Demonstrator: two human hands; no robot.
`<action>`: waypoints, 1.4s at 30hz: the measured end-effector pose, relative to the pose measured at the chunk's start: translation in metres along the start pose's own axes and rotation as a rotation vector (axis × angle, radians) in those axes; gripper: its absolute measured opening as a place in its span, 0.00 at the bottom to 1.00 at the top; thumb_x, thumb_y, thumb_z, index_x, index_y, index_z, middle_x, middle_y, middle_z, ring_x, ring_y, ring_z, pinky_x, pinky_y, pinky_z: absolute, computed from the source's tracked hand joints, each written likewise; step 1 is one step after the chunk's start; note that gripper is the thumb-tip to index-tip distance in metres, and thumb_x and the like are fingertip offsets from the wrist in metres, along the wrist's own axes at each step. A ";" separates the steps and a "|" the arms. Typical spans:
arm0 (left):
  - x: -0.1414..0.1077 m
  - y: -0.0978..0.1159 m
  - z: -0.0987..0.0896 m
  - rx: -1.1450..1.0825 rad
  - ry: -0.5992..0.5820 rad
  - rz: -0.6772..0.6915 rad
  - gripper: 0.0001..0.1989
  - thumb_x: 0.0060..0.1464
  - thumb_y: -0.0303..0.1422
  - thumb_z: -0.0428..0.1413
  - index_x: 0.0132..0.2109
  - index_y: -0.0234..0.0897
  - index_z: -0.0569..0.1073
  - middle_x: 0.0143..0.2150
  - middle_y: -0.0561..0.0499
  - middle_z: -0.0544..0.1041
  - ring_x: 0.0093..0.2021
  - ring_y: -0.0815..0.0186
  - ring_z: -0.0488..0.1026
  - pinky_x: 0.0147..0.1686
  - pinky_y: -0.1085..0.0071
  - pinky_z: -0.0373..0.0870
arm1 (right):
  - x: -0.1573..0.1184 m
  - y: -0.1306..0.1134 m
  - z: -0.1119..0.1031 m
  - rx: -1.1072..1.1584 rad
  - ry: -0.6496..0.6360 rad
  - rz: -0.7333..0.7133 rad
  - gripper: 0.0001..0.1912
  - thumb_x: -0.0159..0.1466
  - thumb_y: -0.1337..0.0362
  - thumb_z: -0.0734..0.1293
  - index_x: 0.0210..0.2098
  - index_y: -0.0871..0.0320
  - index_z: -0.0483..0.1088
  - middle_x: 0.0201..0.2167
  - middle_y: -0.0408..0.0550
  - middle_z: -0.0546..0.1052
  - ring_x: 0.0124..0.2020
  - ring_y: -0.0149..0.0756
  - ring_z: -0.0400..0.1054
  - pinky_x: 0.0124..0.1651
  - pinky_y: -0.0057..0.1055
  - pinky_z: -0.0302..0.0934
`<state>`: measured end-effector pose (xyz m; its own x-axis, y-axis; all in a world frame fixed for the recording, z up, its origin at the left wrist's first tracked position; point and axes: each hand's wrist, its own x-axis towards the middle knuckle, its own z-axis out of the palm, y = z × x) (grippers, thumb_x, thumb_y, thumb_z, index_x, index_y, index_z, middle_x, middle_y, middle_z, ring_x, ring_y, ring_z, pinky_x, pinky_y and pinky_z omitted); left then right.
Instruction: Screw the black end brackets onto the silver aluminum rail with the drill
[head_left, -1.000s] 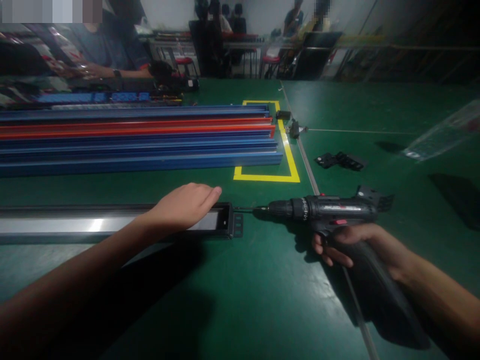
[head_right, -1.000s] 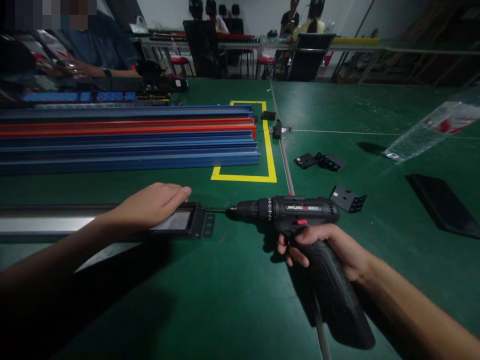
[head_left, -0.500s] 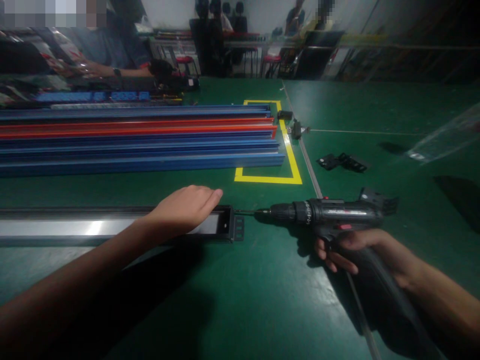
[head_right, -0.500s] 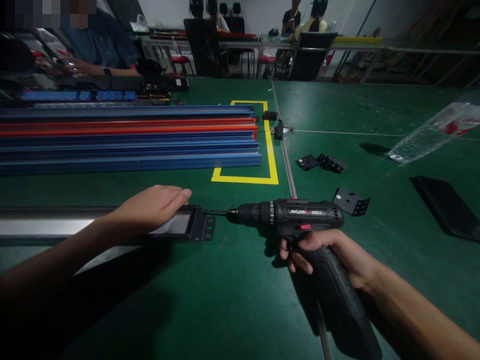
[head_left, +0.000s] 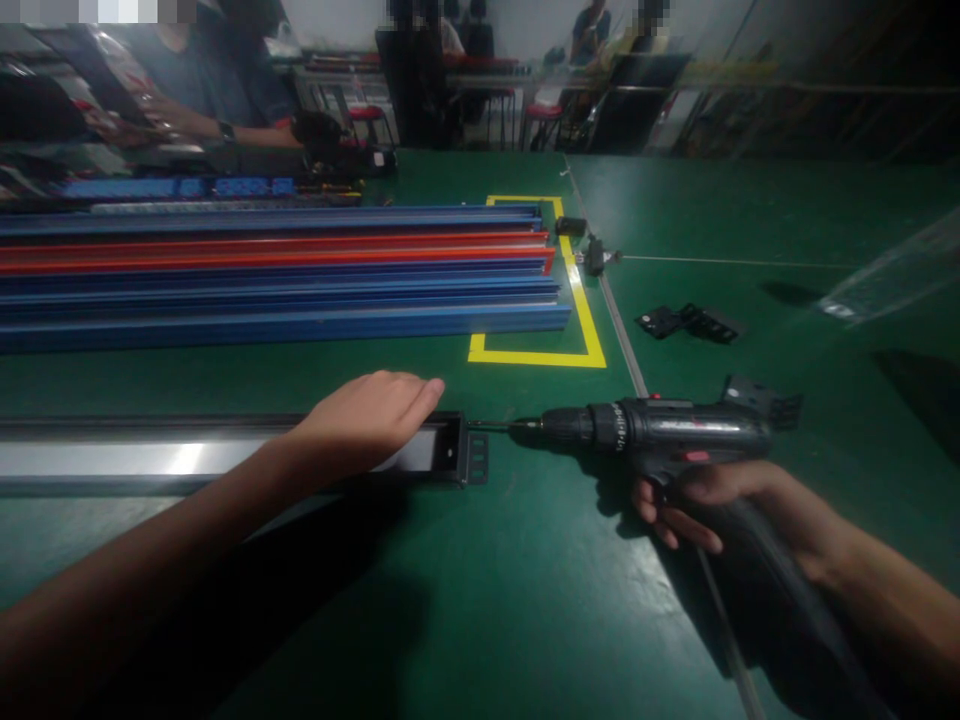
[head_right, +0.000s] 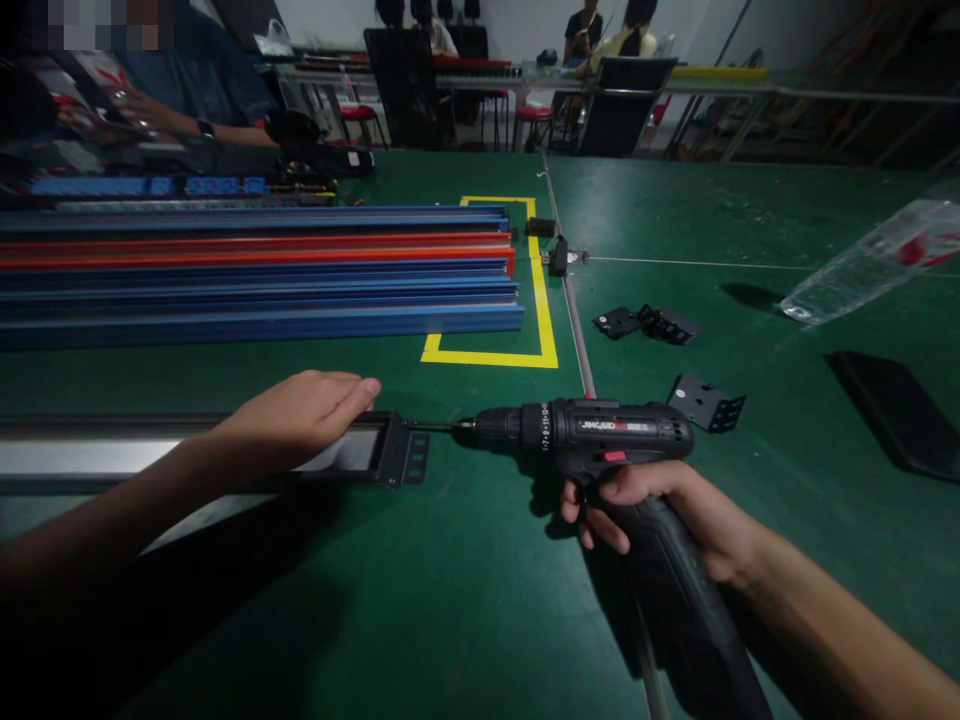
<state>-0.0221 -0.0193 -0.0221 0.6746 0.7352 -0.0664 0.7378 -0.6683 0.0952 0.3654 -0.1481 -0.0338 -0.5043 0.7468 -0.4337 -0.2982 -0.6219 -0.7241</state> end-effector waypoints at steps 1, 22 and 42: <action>0.000 -0.001 0.001 0.006 0.004 0.011 0.24 0.73 0.35 0.38 0.45 0.34 0.78 0.42 0.41 0.81 0.41 0.58 0.77 0.40 0.63 0.68 | 0.000 0.000 0.000 0.001 0.009 0.003 0.18 0.58 0.62 0.68 0.43 0.69 0.81 0.37 0.58 0.83 0.23 0.29 0.67 0.43 0.33 0.69; -0.004 -0.009 0.010 0.099 0.029 0.110 0.19 0.70 0.27 0.42 0.52 0.34 0.77 0.43 0.42 0.81 0.41 0.57 0.78 0.44 0.61 0.71 | -0.001 0.002 -0.004 -0.048 0.039 0.023 0.18 0.58 0.61 0.68 0.41 0.67 0.82 0.31 0.55 0.81 0.21 0.30 0.65 0.40 0.35 0.69; -0.001 0.002 -0.002 0.012 -0.005 0.013 0.23 0.72 0.34 0.38 0.45 0.34 0.78 0.41 0.41 0.81 0.40 0.58 0.77 0.41 0.62 0.68 | 0.000 -0.002 0.003 -0.053 0.026 0.018 0.18 0.58 0.59 0.69 0.40 0.66 0.83 0.21 0.48 0.75 0.21 0.32 0.63 0.40 0.35 0.67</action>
<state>-0.0210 -0.0209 -0.0198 0.6839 0.7261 -0.0707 0.7294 -0.6789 0.0840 0.3634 -0.1481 -0.0307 -0.4880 0.7416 -0.4603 -0.2450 -0.6225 -0.7432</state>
